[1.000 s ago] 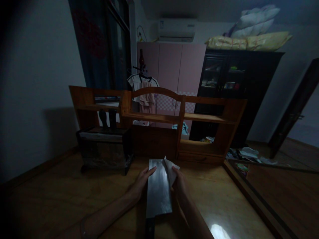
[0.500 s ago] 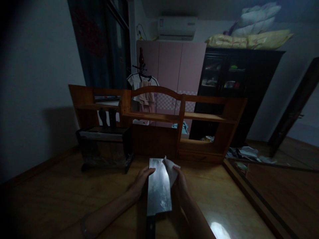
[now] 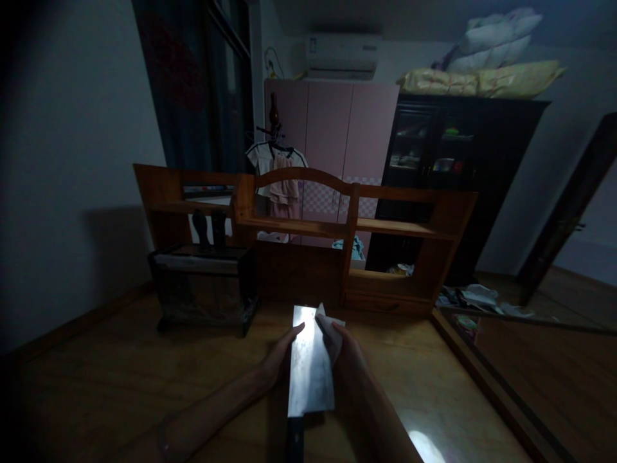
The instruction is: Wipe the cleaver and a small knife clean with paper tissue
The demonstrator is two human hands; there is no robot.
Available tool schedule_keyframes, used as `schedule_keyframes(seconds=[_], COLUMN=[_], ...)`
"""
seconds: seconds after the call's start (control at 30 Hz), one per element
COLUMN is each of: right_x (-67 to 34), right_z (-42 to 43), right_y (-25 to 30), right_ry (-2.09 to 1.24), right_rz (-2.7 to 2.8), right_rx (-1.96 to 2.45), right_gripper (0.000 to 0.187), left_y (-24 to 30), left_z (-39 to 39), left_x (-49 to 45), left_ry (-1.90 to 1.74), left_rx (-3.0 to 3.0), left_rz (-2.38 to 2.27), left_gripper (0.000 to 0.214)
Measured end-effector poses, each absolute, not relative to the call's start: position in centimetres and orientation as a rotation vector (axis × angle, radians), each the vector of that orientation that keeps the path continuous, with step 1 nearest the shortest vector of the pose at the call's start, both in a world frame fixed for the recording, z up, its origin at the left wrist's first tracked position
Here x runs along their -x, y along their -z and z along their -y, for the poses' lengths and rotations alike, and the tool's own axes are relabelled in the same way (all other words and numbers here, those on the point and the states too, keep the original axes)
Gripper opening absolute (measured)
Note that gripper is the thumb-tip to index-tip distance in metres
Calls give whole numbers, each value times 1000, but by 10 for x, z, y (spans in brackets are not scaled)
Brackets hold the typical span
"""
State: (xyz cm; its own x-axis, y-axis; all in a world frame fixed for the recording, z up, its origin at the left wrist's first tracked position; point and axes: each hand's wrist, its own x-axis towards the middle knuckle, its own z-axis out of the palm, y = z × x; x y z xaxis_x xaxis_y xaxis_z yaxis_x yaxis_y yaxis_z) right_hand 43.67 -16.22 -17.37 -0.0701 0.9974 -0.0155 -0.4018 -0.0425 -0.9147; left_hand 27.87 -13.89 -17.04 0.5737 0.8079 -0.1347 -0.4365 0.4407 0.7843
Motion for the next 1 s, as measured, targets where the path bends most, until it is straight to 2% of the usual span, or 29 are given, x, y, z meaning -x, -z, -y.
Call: schedule_keyframes(seconds=[0.2,0.47,0.7,0.83,1.0], right_x=[-430,-439,-453,-436,-417], right_z=[167,162,172,186,189], right_y=[170,177,159,152,157], right_ry=[-1506,-1359,-749,-508,-331], right_rz=[898,904,983,1460,1909], right_rx=[827,893,1097,1181,1261], right_gripper=[46,49,47,47,44], left_y=[169,176,169,168,178], left_z=[139,137,140,140,132], left_x=[-278,-278,-276,-279,-282], left_ry=[-691,-723,-742,-782,-773], left_rx=[-725,-746,-764,-763,-694], left_rz=[-443,-426,-498,-355,-354], left_gripper=[58,61,60,56,65])
